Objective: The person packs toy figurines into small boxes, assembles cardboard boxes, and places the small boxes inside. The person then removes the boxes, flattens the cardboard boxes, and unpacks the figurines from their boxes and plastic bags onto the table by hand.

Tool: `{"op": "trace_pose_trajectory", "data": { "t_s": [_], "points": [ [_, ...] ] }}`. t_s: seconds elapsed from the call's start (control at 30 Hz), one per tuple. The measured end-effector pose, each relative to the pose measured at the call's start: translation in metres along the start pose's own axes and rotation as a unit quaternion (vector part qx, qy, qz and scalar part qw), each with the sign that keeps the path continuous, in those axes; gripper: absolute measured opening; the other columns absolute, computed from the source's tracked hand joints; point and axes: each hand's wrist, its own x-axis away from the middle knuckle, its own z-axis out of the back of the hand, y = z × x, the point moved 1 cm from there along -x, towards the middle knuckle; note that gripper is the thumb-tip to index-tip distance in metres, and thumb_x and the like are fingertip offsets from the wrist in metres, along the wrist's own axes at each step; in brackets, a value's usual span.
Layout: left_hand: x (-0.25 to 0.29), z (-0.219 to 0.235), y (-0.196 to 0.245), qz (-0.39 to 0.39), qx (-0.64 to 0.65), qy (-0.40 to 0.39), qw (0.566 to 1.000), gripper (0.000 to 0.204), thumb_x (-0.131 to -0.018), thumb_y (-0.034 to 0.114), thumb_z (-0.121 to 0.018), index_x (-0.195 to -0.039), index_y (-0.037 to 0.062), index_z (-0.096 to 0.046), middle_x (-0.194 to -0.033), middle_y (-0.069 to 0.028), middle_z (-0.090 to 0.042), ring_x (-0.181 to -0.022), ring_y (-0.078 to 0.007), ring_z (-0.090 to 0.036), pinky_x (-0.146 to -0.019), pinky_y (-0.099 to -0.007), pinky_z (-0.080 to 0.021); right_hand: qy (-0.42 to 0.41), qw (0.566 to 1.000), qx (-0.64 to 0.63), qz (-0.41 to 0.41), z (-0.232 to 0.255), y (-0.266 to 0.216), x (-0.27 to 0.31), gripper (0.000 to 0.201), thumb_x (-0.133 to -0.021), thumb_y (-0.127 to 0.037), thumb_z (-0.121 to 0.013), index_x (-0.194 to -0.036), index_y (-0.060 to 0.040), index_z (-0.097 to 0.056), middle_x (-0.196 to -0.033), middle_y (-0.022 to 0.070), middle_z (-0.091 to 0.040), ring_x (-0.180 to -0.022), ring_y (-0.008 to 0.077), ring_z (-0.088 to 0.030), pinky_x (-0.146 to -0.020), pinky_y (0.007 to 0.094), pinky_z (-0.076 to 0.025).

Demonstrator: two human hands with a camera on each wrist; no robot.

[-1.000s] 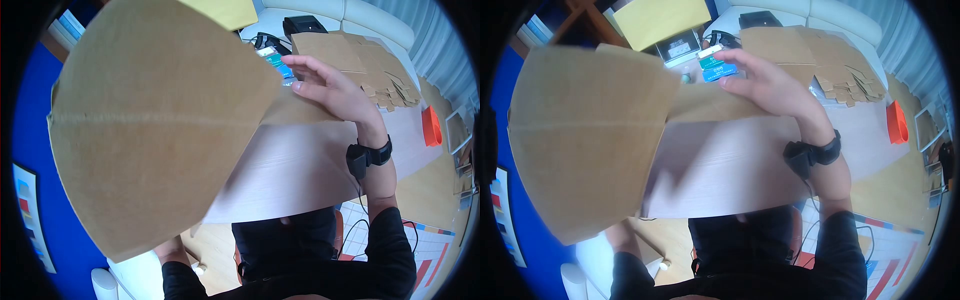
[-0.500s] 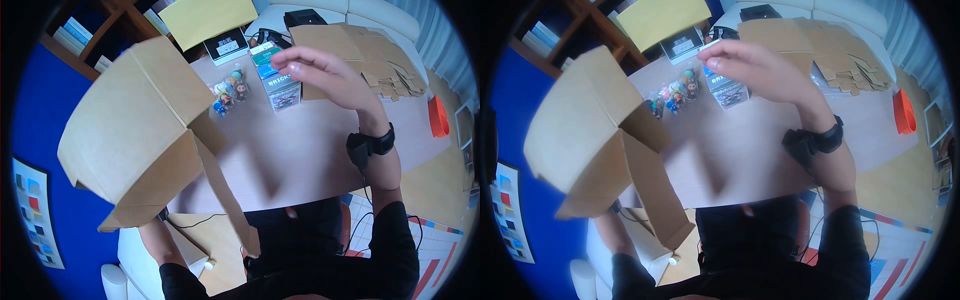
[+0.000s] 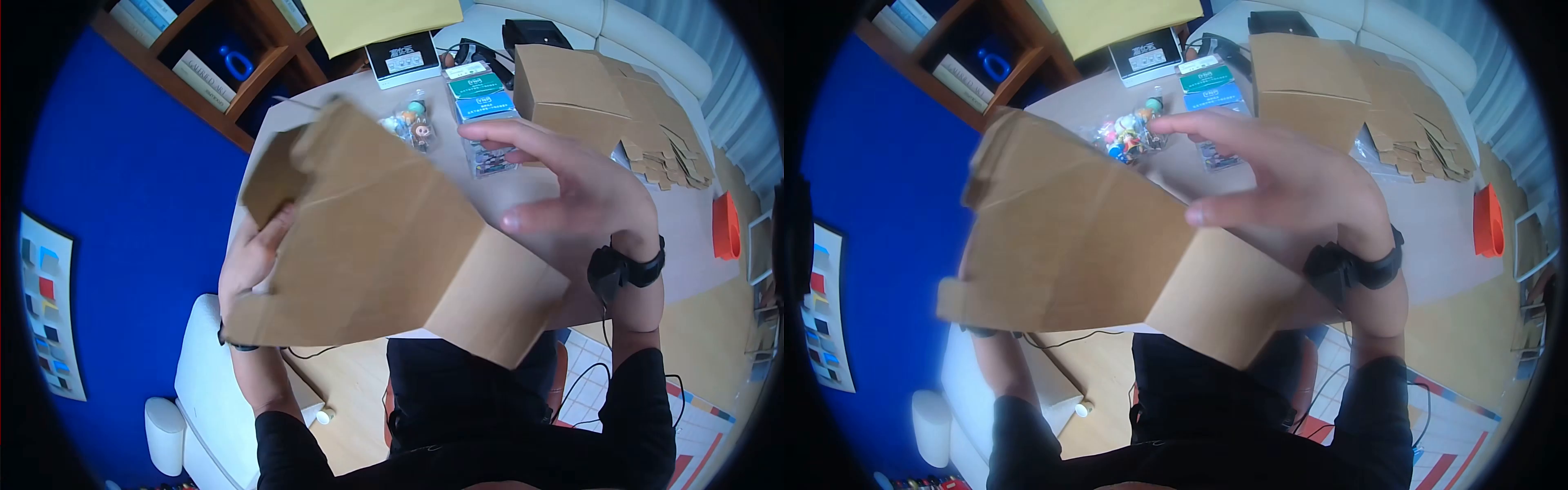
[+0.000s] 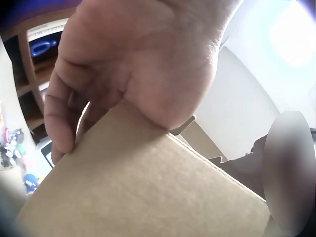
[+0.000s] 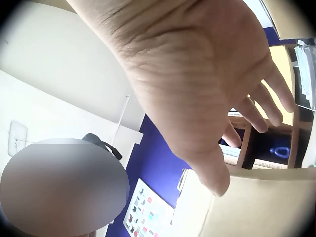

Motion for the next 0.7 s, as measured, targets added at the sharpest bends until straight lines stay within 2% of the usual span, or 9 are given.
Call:
{"op": "trace_pose_trajectory", "data": {
  "t_s": [0.03, 0.13, 0.17, 0.27, 0.33, 0.43, 0.5, 0.57, 0.7],
  "points": [
    [-0.001, 0.001, 0.008, 0.103, 0.019, -0.076, 0.992, 0.042, -0.099, 0.010, -0.048, -0.140, 0.0008, -0.044, -0.134, -0.0148, -0.055, -0.124, -0.0239, -0.051, -0.104, -0.0290, -0.037, -0.015, 1.000, -0.023, 0.008, 0.001, -0.001, -0.001, 0.081, -0.075, -0.016, -0.077, -0.145, -0.0080, -0.039, -0.143, 0.0078, -0.047, -0.132, 0.0219, -0.043, -0.108, 0.0378, -0.034],
    [-0.013, -0.015, 0.017, -0.096, -0.118, -0.172, 0.973, 0.063, -0.093, 0.000, -0.043, -0.153, 0.0119, -0.024, -0.156, -0.0134, -0.029, -0.144, -0.0261, -0.027, -0.116, -0.0328, -0.020, -0.023, 0.998, -0.050, 0.022, 0.002, -0.005, 0.001, 0.091, -0.069, -0.016, -0.081, -0.147, -0.0074, -0.035, -0.145, 0.0093, -0.045, -0.134, 0.0235, -0.042, -0.110, 0.0385, -0.031],
    [-0.015, -0.020, 0.020, -0.091, -0.119, -0.186, 0.971, 0.065, -0.092, -0.002, -0.042, -0.153, 0.0130, -0.024, -0.157, -0.0124, -0.026, -0.145, -0.0268, -0.023, -0.117, -0.0333, -0.019, -0.012, 0.998, -0.057, 0.026, 0.002, -0.008, 0.002, 0.095, -0.067, -0.014, -0.081, -0.148, -0.0061, -0.033, -0.146, 0.0107, -0.044, -0.135, 0.0247, -0.041, -0.111, 0.0387, -0.030],
    [-0.018, -0.036, 0.027, -0.105, -0.097, -0.176, 0.974, 0.053, -0.097, 0.008, -0.043, -0.149, 0.0104, -0.032, -0.149, -0.0155, -0.039, -0.137, -0.0280, -0.038, -0.112, -0.0336, -0.028, 0.004, 0.992, -0.113, 0.058, -0.002, -0.007, -0.001, 0.090, -0.065, -0.014, -0.081, -0.144, -0.0014, -0.038, -0.146, 0.0143, -0.043, -0.135, 0.0278, -0.041, -0.110, 0.0397, -0.030],
    [-0.026, -0.042, 0.025, 0.002, -0.089, -0.208, 0.974, 0.045, -0.101, 0.026, -0.045, -0.141, 0.0042, -0.042, -0.130, -0.0181, -0.056, -0.118, -0.0268, -0.055, -0.100, -0.0340, -0.040, -0.024, 0.991, -0.111, 0.073, 0.002, -0.009, -0.004, 0.079, -0.065, -0.014, -0.081, -0.135, 0.0008, -0.047, -0.146, 0.0162, -0.044, -0.135, 0.0298, -0.041, -0.110, 0.0405, -0.030],
    [-0.041, -0.048, 0.014, -0.056, -0.056, -0.214, 0.974, 0.051, -0.101, 0.040, -0.046, -0.133, -0.0002, -0.048, -0.111, -0.0175, -0.064, -0.100, -0.0236, -0.060, -0.089, -0.0338, -0.045, -0.051, 0.993, -0.084, 0.061, 0.005, -0.014, -0.005, 0.063, -0.070, -0.010, -0.076, -0.128, -0.0007, -0.055, -0.143, 0.0158, -0.047, -0.132, 0.0291, -0.045, -0.106, 0.0392, -0.035],
    [-0.050, -0.051, 0.010, -0.064, -0.047, -0.222, 0.972, 0.052, -0.101, 0.040, -0.046, -0.133, -0.0012, -0.048, -0.110, -0.0183, -0.065, -0.100, -0.0232, -0.060, -0.089, -0.0328, -0.046, -0.055, 0.996, -0.059, 0.031, 0.004, -0.011, -0.006, 0.059, -0.075, -0.005, -0.071, -0.131, -0.0044, -0.055, -0.141, 0.0135, -0.049, -0.128, 0.0264, -0.049, -0.102, 0.0371, -0.039],
    [-0.057, -0.054, -0.003, -0.104, 0.017, -0.229, 0.968, 0.050, -0.100, 0.038, -0.049, -0.132, -0.0006, -0.049, -0.113, -0.0169, -0.064, -0.102, -0.0223, -0.059, -0.090, -0.0326, -0.046, -0.049, 0.997, 0.009, 0.060, 0.001, 0.000, -0.010, 0.041, -0.075, -0.005, -0.070, -0.115, -0.0010, -0.064, -0.133, 0.0170, -0.056, -0.126, 0.0294, -0.051, -0.102, 0.0377, -0.040],
    [-0.059, -0.062, -0.020, -0.128, 0.085, -0.234, 0.960, 0.049, -0.100, 0.033, -0.052, -0.134, -0.0015, -0.048, -0.117, -0.0156, -0.063, -0.106, -0.0209, -0.057, -0.093, -0.0323, -0.044, -0.068, 0.997, -0.038, 0.019, -0.007, 0.006, -0.016, 0.027, -0.075, -0.006, -0.071, -0.102, -0.0014, -0.070, -0.134, 0.0169, -0.055, -0.130, 0.0345, -0.046, -0.106, 0.0417, -0.036]
  ]
}}
